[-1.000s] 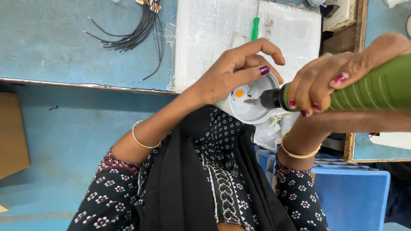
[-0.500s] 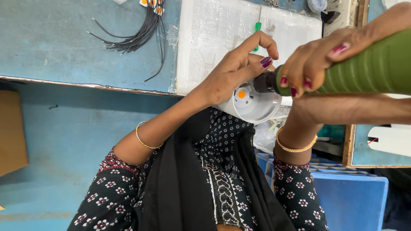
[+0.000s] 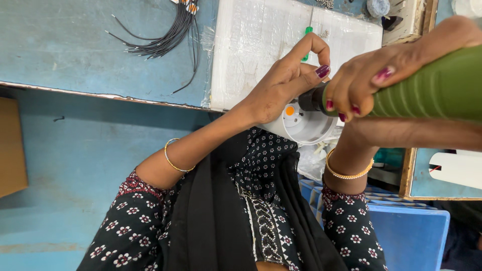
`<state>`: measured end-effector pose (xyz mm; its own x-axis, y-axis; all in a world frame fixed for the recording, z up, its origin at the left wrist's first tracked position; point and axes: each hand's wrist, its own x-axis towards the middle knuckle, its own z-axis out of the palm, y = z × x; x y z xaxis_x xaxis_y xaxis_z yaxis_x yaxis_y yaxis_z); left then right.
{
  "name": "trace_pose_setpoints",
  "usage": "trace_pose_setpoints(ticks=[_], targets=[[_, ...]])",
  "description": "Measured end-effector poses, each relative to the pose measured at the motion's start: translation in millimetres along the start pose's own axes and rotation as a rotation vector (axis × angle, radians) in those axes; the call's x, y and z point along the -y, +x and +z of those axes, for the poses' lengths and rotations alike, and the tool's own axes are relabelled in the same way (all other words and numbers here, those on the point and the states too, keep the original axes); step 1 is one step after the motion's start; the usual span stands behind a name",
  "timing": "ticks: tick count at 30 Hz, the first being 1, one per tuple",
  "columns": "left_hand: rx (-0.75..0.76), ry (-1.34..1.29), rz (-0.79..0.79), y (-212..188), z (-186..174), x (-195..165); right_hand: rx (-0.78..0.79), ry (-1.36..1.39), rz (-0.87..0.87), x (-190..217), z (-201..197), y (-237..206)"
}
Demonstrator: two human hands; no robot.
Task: The person uses a handheld drill to make holes in white plastic cylinders, then inserts LED modules with wires through the holes and secures them with screws. The person repeats this process for multiple cylinders.
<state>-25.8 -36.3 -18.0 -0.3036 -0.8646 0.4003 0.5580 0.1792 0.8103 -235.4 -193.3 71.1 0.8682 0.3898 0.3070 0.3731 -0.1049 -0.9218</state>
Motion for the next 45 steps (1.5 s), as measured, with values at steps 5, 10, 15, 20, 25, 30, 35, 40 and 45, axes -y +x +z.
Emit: trace_pose_setpoints(ticks=[5, 10, 15, 20, 25, 30, 35, 40, 45], targets=[[-0.034, -0.058, -0.010, 5.9, 1.8, 2.4, 0.165, 0.046, -0.077, -14.5, -4.7, 2.3], [-0.037, -0.080, -0.017, 7.7, 0.3, 4.8, 0.130, -0.012, 0.029, -2.4, -11.2, -7.0], [-0.058, -0.048, -0.020, 10.4, -2.8, 9.4, 0.157, 0.093, -0.062, -19.4, -18.1, -6.2], [0.003, -0.090, 0.027, 3.9, -5.9, 10.3, 0.118, 0.062, 0.030, 1.0, -21.3, 4.4], [0.024, 0.034, -0.025, -12.3, -4.0, 0.0, -0.590, -0.162, -0.118, 27.6, 33.6, -8.7], [0.056, 0.164, 0.020, -25.3, -1.9, -8.9, -0.818, -0.518, -0.024, 46.8, 72.4, -49.5], [0.082, 0.169, 0.025, -37.5, -7.9, -10.9, -1.307, -0.994, 0.156, 20.7, 126.8, -80.6], [-0.006, 0.357, -0.074, -54.2, -5.0, -26.4, -2.071, -1.236, -0.200, -68.8, 178.6, -32.1], [-0.123, 0.311, -0.037, -64.6, 0.2, -44.0, -1.467, -0.682, 0.667, -149.6, 235.5, 70.4]])
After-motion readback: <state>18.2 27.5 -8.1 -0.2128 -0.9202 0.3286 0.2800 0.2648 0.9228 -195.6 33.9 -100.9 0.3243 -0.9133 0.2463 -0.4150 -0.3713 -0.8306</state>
